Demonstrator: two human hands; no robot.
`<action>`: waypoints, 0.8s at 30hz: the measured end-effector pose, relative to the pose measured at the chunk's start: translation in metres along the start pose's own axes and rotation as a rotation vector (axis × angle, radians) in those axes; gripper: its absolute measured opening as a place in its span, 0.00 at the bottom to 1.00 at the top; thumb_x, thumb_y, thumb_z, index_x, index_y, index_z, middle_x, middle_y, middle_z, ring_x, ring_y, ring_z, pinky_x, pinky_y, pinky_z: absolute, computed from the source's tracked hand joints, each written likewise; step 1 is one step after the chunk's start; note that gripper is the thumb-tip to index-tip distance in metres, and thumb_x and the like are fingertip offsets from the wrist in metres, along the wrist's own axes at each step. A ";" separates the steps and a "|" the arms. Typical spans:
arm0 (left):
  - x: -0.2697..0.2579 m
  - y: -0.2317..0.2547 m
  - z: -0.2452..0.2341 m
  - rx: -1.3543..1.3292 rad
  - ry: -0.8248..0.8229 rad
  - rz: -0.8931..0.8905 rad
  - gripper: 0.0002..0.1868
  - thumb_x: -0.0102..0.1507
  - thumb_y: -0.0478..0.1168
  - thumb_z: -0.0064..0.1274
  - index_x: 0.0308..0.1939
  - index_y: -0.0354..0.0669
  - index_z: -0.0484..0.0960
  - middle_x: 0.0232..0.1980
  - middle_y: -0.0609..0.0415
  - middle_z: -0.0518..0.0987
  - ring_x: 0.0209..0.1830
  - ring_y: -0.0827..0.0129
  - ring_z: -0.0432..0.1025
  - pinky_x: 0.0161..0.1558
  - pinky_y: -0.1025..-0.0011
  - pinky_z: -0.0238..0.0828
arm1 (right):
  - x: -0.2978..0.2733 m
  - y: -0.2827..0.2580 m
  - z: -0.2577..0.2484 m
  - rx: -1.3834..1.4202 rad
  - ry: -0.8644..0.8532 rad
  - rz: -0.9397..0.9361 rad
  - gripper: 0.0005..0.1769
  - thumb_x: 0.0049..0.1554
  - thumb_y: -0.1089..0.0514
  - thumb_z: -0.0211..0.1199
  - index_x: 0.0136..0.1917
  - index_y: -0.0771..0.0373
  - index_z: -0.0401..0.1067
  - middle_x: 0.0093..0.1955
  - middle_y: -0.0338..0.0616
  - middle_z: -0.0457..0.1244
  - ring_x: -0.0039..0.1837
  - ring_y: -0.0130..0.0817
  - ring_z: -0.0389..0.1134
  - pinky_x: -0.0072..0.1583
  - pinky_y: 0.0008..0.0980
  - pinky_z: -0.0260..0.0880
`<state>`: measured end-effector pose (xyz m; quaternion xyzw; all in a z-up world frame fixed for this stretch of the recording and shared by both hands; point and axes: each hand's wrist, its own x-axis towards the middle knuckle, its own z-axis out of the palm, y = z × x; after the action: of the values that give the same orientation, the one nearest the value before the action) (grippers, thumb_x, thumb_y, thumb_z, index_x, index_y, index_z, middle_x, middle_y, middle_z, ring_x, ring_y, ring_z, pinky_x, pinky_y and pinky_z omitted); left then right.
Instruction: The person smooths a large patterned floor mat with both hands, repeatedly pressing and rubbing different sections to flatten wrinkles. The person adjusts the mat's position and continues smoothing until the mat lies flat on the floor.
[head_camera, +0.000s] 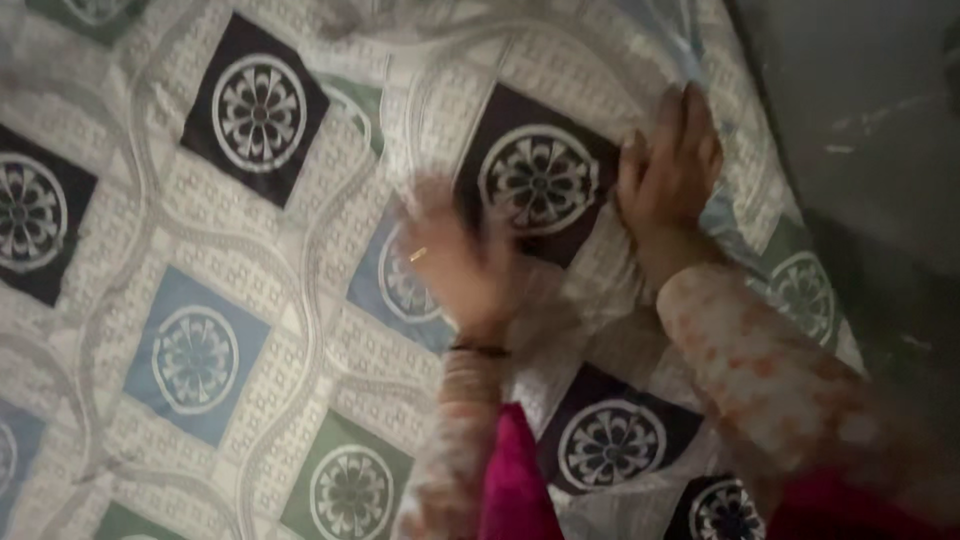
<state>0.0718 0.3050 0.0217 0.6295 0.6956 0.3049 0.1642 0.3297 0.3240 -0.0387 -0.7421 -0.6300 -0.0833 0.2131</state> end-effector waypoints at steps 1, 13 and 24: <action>-0.006 0.020 0.005 0.089 -0.140 0.049 0.44 0.68 0.68 0.43 0.82 0.50 0.56 0.86 0.48 0.49 0.87 0.41 0.38 0.80 0.34 0.28 | 0.001 0.004 0.005 0.004 0.010 -0.018 0.32 0.77 0.45 0.53 0.86 0.62 0.52 0.86 0.58 0.48 0.84 0.60 0.53 0.80 0.57 0.51; -0.088 0.029 -0.049 0.220 -0.548 -0.081 0.56 0.57 0.81 0.42 0.82 0.63 0.46 0.85 0.42 0.31 0.82 0.40 0.22 0.71 0.31 0.15 | -0.026 -0.035 -0.119 0.218 -0.491 0.510 0.52 0.64 0.25 0.51 0.85 0.60 0.39 0.86 0.63 0.39 0.83 0.63 0.44 0.78 0.56 0.46; -0.229 -0.073 -0.087 0.211 -0.422 0.108 0.51 0.64 0.68 0.48 0.80 0.40 0.52 0.83 0.40 0.50 0.83 0.44 0.42 0.77 0.43 0.31 | -0.208 0.076 -0.162 0.242 -0.426 0.408 0.37 0.70 0.40 0.53 0.84 0.61 0.57 0.75 0.58 0.57 0.74 0.59 0.58 0.73 0.53 0.60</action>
<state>-0.0025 0.0607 0.0062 0.7292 0.6392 0.1004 0.2227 0.3867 0.0605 0.0085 -0.8232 -0.5039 0.1939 0.1756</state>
